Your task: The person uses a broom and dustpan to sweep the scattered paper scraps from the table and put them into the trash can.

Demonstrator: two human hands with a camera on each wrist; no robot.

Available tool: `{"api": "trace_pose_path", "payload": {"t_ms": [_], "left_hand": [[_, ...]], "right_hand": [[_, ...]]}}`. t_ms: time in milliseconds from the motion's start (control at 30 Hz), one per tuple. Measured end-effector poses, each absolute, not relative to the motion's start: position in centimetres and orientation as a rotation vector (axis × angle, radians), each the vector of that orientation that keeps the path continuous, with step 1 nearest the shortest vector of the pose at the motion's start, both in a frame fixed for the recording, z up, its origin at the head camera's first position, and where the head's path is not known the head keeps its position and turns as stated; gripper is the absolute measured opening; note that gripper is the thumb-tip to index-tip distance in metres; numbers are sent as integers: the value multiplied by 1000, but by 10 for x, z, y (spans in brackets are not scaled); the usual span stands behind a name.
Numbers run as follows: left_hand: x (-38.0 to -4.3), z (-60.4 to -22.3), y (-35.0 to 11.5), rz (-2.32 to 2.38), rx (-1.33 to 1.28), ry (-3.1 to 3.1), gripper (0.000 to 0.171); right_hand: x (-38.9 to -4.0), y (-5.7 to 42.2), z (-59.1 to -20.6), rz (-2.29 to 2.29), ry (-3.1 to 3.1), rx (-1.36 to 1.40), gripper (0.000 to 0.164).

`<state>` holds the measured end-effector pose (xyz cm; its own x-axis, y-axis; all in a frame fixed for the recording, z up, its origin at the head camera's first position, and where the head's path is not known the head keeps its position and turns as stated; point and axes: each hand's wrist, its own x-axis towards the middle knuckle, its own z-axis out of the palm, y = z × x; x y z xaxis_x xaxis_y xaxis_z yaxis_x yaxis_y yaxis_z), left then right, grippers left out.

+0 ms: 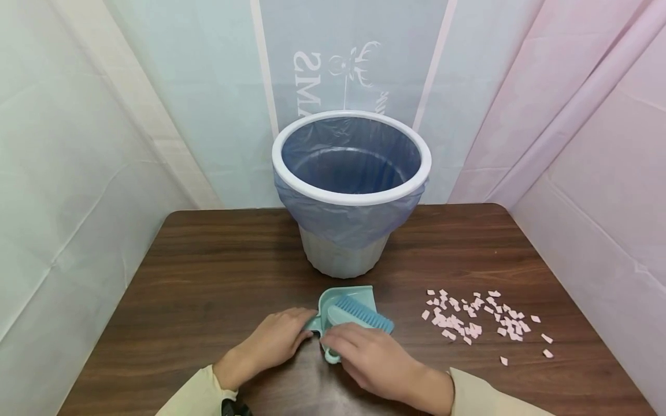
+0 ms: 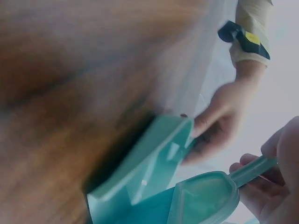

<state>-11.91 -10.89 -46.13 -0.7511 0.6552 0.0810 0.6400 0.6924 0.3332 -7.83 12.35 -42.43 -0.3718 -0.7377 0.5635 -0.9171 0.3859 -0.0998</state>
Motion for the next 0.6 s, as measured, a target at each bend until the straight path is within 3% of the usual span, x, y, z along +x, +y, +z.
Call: {"api": "trace_pose_path", "payload": {"t_ms": [433,600], "left_hand": [[-119,-460,-107,567,1117,2839,29],[-119,-459,-107,555,1118,2844,28]], "right_hand": [[-101,145,-398,867,-2389,1018,20],[-112,155,-392,984,-2422,853,29]]}}
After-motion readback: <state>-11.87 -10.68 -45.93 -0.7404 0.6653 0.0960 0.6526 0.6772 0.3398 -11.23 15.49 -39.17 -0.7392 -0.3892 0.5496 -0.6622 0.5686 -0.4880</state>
